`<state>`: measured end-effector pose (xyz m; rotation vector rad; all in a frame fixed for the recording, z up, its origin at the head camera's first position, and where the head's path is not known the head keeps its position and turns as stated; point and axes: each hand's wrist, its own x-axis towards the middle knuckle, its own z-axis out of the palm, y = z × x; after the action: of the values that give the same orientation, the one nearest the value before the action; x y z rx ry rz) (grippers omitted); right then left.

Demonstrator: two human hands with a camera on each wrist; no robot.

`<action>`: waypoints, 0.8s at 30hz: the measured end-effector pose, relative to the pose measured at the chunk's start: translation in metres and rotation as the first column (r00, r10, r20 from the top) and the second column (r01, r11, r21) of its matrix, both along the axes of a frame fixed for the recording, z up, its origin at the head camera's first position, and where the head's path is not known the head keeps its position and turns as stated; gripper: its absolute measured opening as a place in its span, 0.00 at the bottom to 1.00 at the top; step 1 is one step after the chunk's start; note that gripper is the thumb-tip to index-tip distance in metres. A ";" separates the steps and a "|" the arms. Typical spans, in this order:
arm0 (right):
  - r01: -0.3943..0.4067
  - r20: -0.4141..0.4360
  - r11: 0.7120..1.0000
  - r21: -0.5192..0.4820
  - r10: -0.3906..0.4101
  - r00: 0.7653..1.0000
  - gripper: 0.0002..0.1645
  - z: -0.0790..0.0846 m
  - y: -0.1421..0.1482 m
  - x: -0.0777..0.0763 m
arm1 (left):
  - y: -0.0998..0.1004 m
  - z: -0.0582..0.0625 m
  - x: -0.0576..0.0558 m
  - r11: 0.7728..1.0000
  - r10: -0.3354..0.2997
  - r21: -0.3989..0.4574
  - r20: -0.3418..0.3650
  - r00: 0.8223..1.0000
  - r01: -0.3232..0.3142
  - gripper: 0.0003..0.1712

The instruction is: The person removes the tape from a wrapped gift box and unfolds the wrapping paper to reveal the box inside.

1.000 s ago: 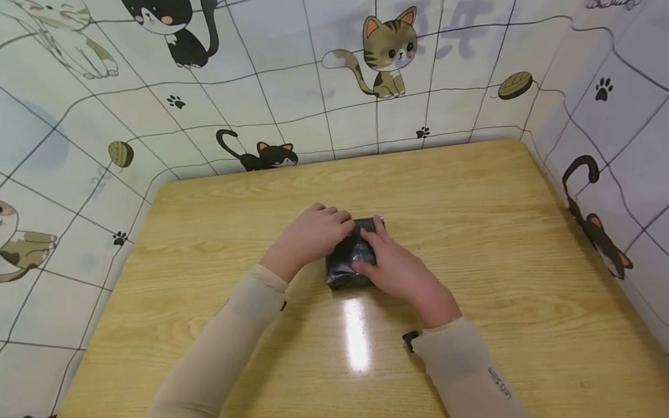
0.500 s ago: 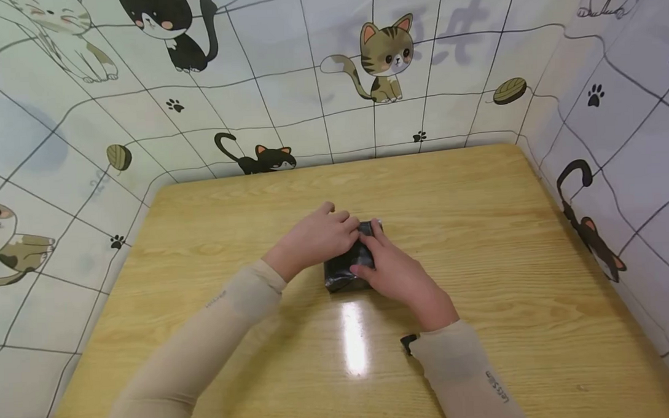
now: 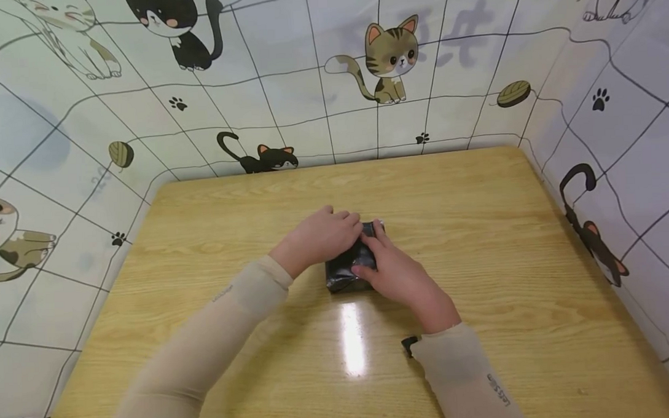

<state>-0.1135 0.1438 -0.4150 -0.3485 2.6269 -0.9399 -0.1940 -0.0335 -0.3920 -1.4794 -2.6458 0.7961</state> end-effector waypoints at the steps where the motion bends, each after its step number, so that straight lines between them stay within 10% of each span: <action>1: 0.001 0.001 1.000 -0.001 -0.001 1.000 0.47 -0.001 0.001 0.000 | 0.000 -0.002 -0.002 0.999 0.025 0.018 0.031 0.999 -0.026 0.21; 8: 0.009 0.009 1.000 -0.013 -0.009 1.000 0.47 -0.003 0.003 0.000 | -0.006 -0.013 -0.020 0.967 0.120 0.189 0.248 0.961 -0.169 0.21; 18: 0.077 0.071 0.996 -0.054 -0.073 0.995 0.56 -0.003 0.003 -0.001 | -0.016 -0.006 -0.025 0.881 0.098 0.370 0.468 0.879 -0.295 0.12; 24: 0.106 0.100 0.993 -0.061 -0.099 0.990 0.60 -0.007 0.007 -0.001 | -0.015 -0.003 -0.022 0.890 0.063 0.391 0.408 0.911 -0.236 0.11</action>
<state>-0.1147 0.1513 -0.4223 -0.1803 2.5502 -1.0520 -0.2164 -0.0480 -0.3951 -1.4288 -2.9682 -0.1231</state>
